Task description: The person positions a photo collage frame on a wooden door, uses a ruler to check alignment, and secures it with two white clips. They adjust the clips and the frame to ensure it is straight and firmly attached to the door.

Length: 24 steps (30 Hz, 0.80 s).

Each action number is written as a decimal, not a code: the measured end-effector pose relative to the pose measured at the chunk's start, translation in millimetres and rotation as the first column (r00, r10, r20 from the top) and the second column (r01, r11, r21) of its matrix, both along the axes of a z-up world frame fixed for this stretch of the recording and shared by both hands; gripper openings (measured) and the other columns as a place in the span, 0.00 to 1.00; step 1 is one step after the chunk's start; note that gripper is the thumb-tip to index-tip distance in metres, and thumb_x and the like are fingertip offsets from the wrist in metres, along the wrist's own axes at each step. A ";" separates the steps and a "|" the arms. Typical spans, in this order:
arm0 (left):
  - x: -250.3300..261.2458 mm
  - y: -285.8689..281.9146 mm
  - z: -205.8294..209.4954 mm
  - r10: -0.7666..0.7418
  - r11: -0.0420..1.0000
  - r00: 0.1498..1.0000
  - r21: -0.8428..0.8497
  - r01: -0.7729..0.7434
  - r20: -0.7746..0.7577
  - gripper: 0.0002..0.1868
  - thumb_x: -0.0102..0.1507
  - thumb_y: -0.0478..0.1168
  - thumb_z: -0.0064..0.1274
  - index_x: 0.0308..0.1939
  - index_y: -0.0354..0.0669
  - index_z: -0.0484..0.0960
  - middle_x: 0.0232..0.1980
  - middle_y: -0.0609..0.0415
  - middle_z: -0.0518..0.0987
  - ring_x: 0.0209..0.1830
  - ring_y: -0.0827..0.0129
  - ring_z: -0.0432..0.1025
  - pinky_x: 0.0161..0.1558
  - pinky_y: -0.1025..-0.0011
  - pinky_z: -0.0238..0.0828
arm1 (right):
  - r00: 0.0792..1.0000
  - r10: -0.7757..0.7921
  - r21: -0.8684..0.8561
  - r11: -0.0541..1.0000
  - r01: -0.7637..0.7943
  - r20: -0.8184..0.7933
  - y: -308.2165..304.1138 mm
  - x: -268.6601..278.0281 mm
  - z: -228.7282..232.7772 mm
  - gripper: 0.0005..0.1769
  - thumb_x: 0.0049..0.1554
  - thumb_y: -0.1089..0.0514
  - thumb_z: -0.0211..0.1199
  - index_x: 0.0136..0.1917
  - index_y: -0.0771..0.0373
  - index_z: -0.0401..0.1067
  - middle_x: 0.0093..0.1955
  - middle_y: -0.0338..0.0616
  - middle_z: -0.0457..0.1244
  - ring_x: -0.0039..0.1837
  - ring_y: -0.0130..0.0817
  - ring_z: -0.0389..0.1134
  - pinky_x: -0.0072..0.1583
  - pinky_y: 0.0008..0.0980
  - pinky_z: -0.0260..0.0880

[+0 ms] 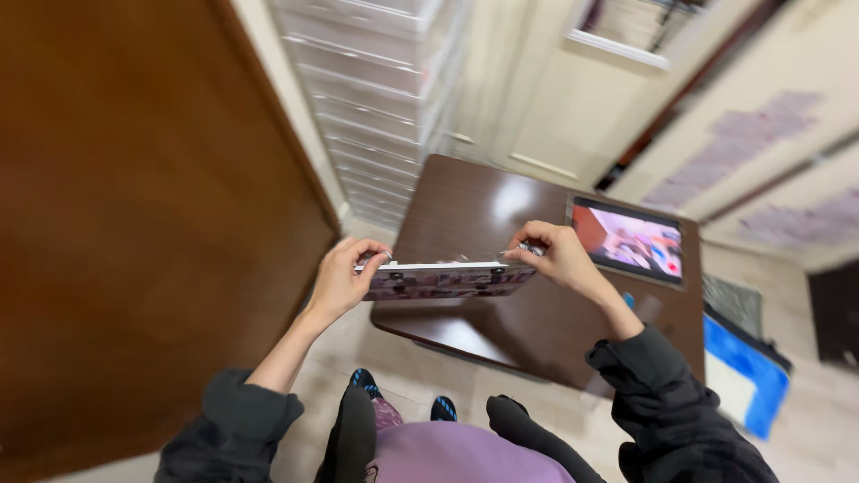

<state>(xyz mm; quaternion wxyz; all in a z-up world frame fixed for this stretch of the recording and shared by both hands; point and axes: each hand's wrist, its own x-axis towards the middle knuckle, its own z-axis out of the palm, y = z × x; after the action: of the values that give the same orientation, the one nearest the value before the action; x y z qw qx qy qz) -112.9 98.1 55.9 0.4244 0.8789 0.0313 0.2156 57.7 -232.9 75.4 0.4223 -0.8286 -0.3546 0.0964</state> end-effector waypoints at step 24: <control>-194.7 293.6 116.0 0.683 0.621 0.666 0.240 -0.746 0.301 0.02 0.63 0.39 0.59 0.38 0.49 0.85 0.31 0.55 0.78 0.31 0.65 0.73 0.35 0.68 0.70 | 0.616 0.787 0.052 0.615 -0.787 0.022 518.2 2.6 106.7 0.07 0.58 0.59 0.60 0.49 0.63 0.74 0.40 0.34 0.66 0.44 0.23 0.65 0.46 0.29 0.68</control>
<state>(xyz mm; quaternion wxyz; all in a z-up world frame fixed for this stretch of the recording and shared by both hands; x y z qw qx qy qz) -307.6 391.7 171.9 0.1437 0.8293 0.3023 0.4474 60.3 285.3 182.1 0.3610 -0.5773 -0.6836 0.2629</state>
